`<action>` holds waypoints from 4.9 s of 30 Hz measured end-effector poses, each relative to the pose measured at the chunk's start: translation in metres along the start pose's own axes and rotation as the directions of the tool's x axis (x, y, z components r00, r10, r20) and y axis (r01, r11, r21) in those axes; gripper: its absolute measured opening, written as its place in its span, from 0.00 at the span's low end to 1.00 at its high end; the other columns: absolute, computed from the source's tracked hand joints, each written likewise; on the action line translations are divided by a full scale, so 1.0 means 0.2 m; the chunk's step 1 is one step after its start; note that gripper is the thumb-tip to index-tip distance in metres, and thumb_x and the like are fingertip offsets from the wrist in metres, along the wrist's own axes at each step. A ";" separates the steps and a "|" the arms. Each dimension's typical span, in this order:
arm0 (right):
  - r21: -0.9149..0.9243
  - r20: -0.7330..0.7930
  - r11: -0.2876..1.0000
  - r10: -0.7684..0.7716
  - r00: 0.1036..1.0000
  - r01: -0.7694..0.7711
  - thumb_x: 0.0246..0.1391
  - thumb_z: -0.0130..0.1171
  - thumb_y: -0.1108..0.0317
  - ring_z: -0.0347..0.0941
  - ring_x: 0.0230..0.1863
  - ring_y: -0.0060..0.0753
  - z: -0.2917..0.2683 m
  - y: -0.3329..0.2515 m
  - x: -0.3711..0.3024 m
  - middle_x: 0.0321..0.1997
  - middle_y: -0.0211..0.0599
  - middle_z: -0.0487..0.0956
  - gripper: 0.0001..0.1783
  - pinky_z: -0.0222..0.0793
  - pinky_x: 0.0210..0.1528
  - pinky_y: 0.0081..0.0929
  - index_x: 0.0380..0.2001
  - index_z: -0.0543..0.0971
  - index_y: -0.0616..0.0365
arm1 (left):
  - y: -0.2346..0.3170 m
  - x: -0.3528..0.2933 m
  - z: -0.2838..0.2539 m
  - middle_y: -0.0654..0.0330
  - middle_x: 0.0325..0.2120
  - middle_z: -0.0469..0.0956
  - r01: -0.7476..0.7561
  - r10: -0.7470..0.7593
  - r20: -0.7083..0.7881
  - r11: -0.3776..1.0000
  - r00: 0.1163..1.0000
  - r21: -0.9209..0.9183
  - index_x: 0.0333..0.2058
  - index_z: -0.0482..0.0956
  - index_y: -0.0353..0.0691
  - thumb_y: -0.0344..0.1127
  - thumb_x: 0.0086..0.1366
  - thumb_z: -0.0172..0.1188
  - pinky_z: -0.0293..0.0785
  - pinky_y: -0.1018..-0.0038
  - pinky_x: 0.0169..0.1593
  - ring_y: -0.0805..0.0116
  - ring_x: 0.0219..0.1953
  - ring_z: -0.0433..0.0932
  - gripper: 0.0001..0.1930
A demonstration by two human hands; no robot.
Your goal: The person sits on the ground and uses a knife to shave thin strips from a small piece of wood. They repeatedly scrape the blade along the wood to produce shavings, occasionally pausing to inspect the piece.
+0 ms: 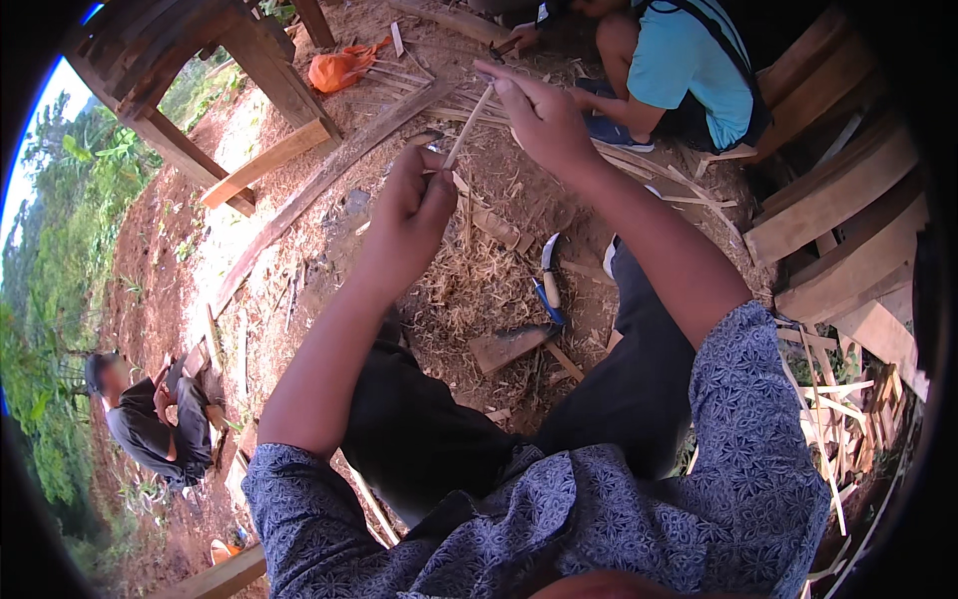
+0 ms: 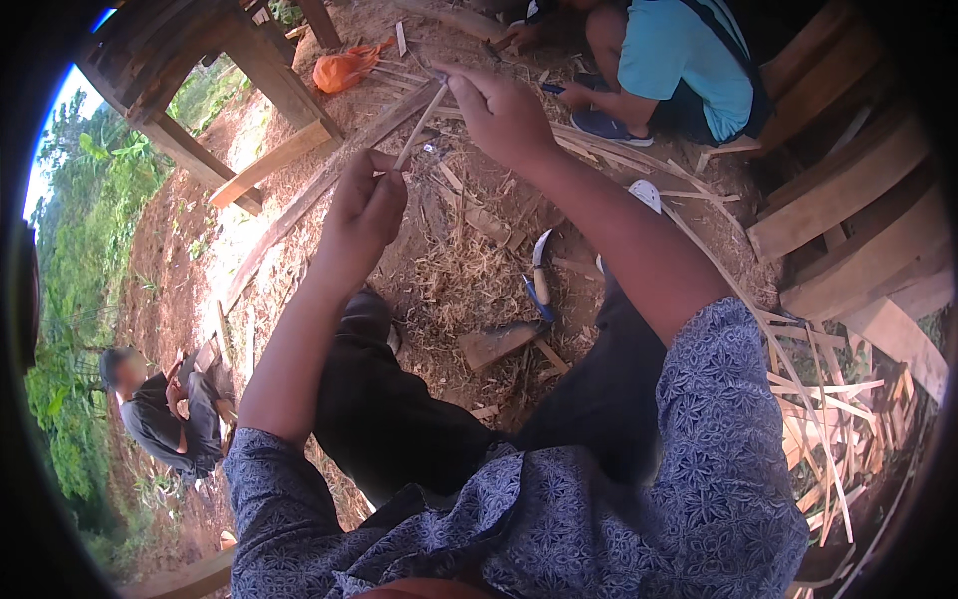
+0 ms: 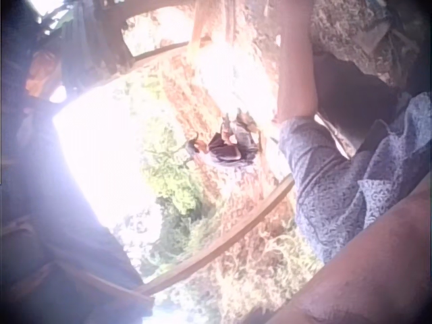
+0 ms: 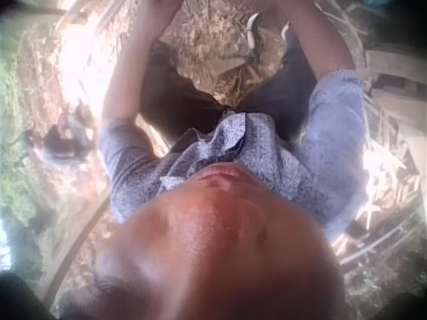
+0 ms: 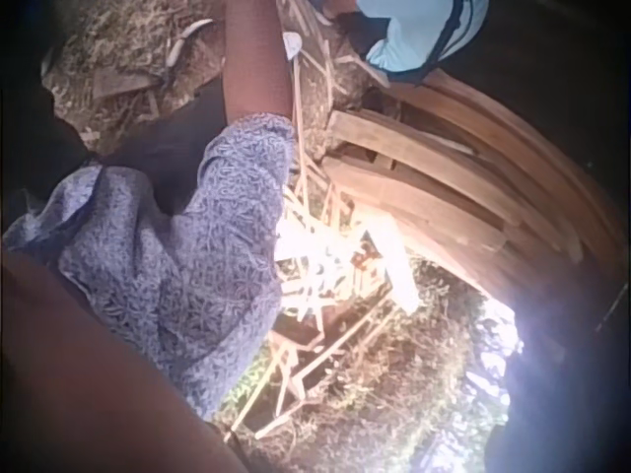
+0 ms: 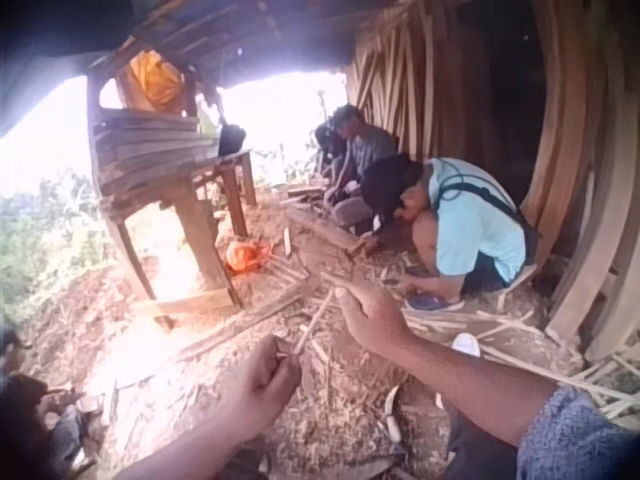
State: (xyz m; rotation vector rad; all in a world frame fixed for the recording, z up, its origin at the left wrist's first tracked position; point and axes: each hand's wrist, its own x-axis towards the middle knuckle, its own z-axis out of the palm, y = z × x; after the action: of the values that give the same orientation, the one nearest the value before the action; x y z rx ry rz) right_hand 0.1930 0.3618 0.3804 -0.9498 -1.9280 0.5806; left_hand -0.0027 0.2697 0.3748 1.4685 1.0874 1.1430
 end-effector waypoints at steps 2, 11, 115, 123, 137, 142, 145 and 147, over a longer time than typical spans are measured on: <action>-0.029 -0.104 0.999 0.016 0.994 -0.019 0.70 0.50 0.57 0.80 0.29 0.30 0.06 0.10 0.01 0.32 0.44 0.84 0.20 0.73 0.35 0.31 0.57 0.81 0.52 | -0.02 0.00 0.00 0.70 0.24 0.66 -0.008 0.008 -0.005 1.000 1.000 0.013 0.45 0.67 0.37 0.29 0.76 0.49 0.58 0.79 0.28 0.84 0.25 0.61 0.04; -0.004 0.143 0.996 -0.082 0.986 0.084 0.73 0.44 0.59 0.80 0.53 0.31 0.19 0.08 -0.14 0.53 0.46 0.83 0.22 0.71 0.57 0.29 0.62 0.76 0.56 | -0.18 0.02 -0.06 0.72 0.23 0.66 -0.093 0.097 -0.033 0.990 0.995 0.108 0.46 0.69 0.39 0.34 0.77 0.49 0.56 0.82 0.24 0.85 0.21 0.60 0.06; 0.176 -0.273 0.966 -0.136 0.952 0.188 0.71 0.51 0.69 0.72 0.37 0.13 -0.13 0.19 0.03 0.38 0.25 0.79 0.15 0.69 0.41 0.16 0.56 0.80 0.56 | -0.01 -0.07 0.02 0.71 0.19 0.66 -0.055 0.061 -0.029 0.984 0.998 0.168 0.52 0.67 0.35 0.29 0.75 0.52 0.54 0.78 0.26 0.85 0.21 0.59 0.11; 0.073 -0.200 0.972 -0.203 0.959 0.222 0.71 0.52 0.69 0.76 0.48 0.20 -0.06 0.18 0.00 0.51 0.32 0.82 0.15 0.72 0.52 0.18 0.56 0.80 0.60 | -0.01 -0.07 0.04 0.71 0.18 0.67 -0.072 0.078 -0.026 0.982 0.997 0.173 0.52 0.67 0.35 0.28 0.75 0.51 0.54 0.78 0.25 0.85 0.21 0.60 0.10; 0.252 0.529 0.965 -0.080 0.845 -0.067 0.68 0.58 0.59 0.76 0.42 0.21 -0.09 -0.10 -0.17 0.40 0.30 0.81 0.15 0.71 0.45 0.25 0.48 0.83 0.57 | 0.00 -0.09 -0.03 0.68 0.21 0.70 -0.108 0.133 -0.132 0.977 0.982 0.181 0.49 0.67 0.36 0.28 0.76 0.47 0.58 0.80 0.26 0.84 0.22 0.63 0.07; 0.177 0.412 0.972 0.071 0.909 -0.156 0.66 0.57 0.44 0.68 0.34 0.14 -0.18 0.05 -0.17 0.36 0.25 0.76 0.25 0.64 0.35 0.21 0.54 0.78 0.52 | 0.11 -0.10 0.00 0.65 0.20 0.74 -0.058 0.063 -0.067 0.996 0.996 0.068 0.50 0.69 0.37 0.32 0.78 0.43 0.57 0.81 0.25 0.83 0.19 0.64 0.09; 0.215 0.187 0.962 0.128 0.974 -0.167 0.66 0.56 0.41 0.66 0.32 0.12 -0.21 0.10 -0.19 0.34 0.24 0.74 0.26 0.61 0.32 0.19 0.51 0.76 0.51 | 0.14 -0.11 0.04 0.64 0.19 0.75 0.003 -0.003 -0.003 1.000 1.000 0.014 0.50 0.71 0.38 0.34 0.78 0.41 0.55 0.82 0.23 0.84 0.17 0.62 0.11; 0.313 0.098 0.935 0.143 0.985 -0.167 0.66 0.57 0.42 0.64 0.28 0.12 -0.25 0.12 -0.19 0.29 0.23 0.72 0.24 0.59 0.30 0.19 0.44 0.76 0.52 | 0.15 -0.09 0.09 0.65 0.18 0.74 0.077 -0.076 0.040 0.997 0.996 -0.015 0.49 0.74 0.39 0.36 0.78 0.41 0.53 0.83 0.22 0.85 0.15 0.58 0.13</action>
State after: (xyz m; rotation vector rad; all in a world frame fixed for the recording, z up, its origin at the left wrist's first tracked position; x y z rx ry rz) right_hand 0.2579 0.3473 0.3703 -0.8837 -1.7601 1.0012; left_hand 0.0154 0.2449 0.4001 1.4195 1.0949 1.0626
